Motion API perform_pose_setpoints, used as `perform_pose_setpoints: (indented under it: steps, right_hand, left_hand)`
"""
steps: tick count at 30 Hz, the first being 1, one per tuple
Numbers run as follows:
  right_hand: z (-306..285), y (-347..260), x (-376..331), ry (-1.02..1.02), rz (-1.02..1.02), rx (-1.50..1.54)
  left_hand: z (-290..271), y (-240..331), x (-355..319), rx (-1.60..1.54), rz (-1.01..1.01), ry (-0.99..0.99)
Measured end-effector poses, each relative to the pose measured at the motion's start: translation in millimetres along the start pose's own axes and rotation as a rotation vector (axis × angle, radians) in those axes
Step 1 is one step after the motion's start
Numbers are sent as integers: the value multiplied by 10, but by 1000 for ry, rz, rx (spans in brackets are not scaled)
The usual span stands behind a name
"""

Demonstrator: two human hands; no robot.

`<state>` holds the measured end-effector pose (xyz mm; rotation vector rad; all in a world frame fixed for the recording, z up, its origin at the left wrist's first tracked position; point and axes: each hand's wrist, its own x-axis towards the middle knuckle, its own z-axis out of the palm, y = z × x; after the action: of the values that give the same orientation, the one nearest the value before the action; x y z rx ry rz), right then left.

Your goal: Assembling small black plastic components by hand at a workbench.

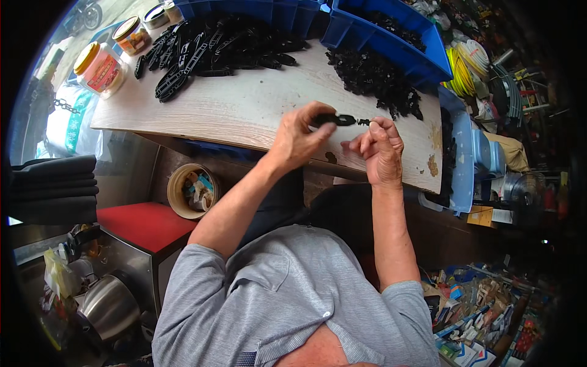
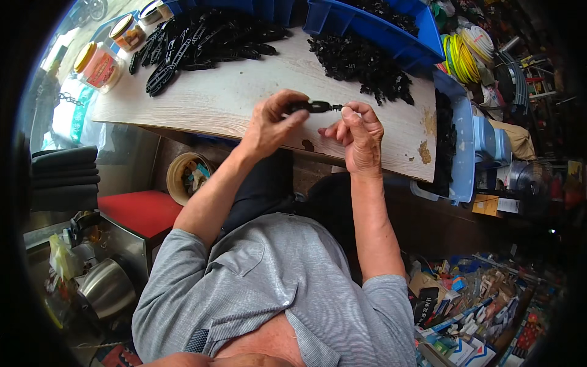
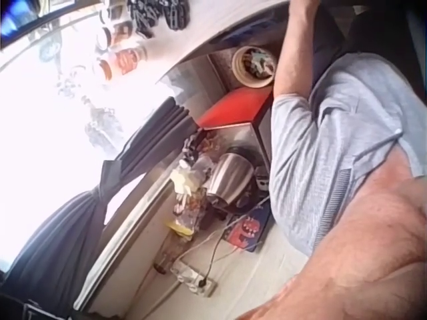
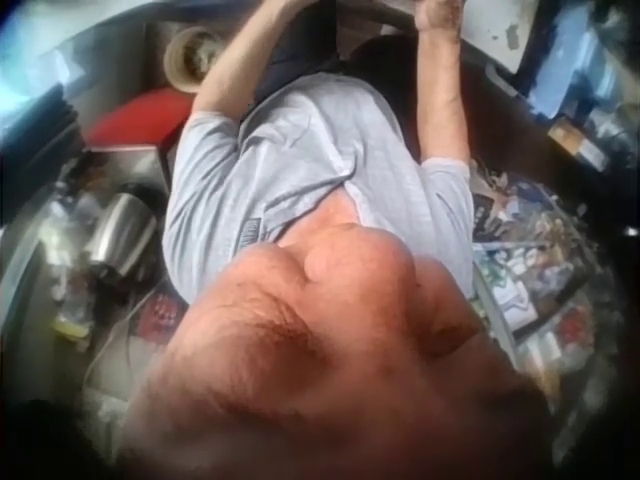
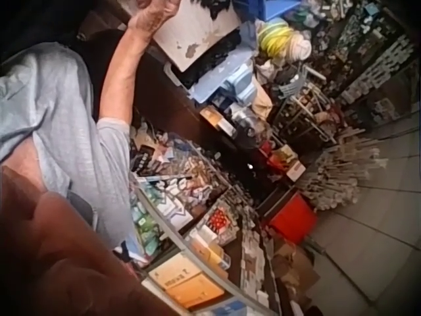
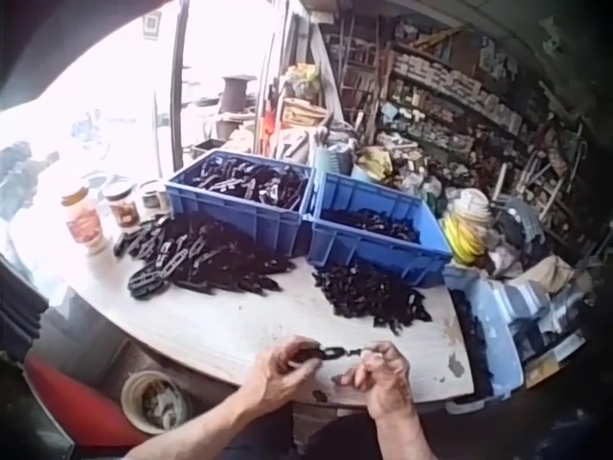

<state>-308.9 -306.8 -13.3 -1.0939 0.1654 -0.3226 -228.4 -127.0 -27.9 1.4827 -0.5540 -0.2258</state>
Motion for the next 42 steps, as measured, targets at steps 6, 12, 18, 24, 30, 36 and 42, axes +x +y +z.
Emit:
perform_pose_setpoints:
  steps: [6,12,18,24,30,36,42]
  right_hand:
    - [-71,-19,-30,-8,64,6]
    - [-240,42,10,-12,95,-13]
    - [-189,34,25,17,92,-65]
    - [-32,-35,-10,46,106,-114]
    - [3,-165,33,-3,259,-425]
    - [176,-66,-67,96,133,-397]
    - [-27,-145,-108,106,126,-277]
  left_hand:
    - [303,82,-55,-486,-245,-149]
    - [307,78,-13,-496,-204,-138]
    - [290,106,57,-550,-348,-116]
    - [353,151,96,-557,-431,-23]
    - [312,196,46,-597,-413,48]
    - [290,164,8,-549,-355,-32]
    - [-61,142,-102,360,205,256]
